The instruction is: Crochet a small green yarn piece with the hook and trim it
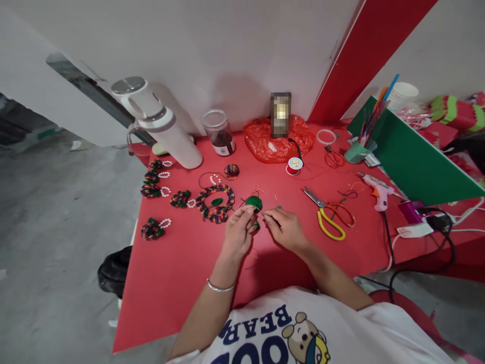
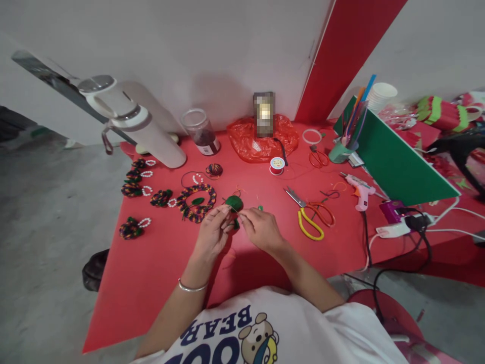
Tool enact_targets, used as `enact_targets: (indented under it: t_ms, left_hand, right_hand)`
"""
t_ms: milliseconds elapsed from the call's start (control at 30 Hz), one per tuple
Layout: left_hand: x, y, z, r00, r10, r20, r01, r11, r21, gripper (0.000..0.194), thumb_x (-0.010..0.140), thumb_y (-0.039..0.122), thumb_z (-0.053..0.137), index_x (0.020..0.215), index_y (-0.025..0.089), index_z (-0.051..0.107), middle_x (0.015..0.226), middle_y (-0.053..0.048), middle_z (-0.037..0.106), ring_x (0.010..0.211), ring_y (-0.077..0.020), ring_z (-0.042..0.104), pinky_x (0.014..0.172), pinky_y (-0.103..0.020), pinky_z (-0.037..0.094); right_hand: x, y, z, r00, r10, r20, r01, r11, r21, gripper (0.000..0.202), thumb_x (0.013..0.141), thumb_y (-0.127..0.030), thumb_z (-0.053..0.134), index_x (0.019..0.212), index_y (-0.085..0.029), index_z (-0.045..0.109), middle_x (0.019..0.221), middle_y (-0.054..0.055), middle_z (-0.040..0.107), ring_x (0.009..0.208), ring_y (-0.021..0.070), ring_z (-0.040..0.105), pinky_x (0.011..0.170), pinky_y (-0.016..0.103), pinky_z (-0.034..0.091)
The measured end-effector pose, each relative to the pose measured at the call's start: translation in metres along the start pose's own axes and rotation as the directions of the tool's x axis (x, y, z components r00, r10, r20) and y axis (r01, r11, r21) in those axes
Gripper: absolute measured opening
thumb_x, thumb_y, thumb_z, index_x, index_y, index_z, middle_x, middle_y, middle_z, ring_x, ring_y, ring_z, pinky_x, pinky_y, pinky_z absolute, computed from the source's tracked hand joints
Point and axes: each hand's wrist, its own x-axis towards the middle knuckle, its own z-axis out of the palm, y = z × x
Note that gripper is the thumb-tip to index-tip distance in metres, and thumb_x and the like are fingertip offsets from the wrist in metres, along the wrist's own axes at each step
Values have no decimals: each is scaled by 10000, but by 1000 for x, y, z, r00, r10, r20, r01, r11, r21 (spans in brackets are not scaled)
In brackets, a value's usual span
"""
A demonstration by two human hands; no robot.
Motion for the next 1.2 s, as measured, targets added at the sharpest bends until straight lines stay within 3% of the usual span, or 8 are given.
enact_targets:
  t_ms: [900, 1200]
  left_hand:
    - [1, -2, 1, 994, 83, -66, -76, 993, 93, 371, 569, 361, 926, 755, 136, 697, 530, 59, 497, 429, -25, 368, 408, -150, 270]
    - [0, -5, 1, 987, 133, -93, -120, 984, 129, 385, 564, 382, 935, 758, 128, 722, 552, 34, 574, 428, -31, 415, 396, -149, 308]
  right_hand:
    - [-2, 4, 7, 999, -50, -21, 48, 996, -71, 239, 1023, -255, 491, 1083, -218, 719, 968, 90, 789, 822, 188, 713, 776, 289, 514]
    - [-2, 3, 6, 981, -171, -88, 145, 959, -242, 212, 1018, -221, 516, 1074, -202, 719, 860, 48, 777, 726, 157, 679, 685, 265, 467]
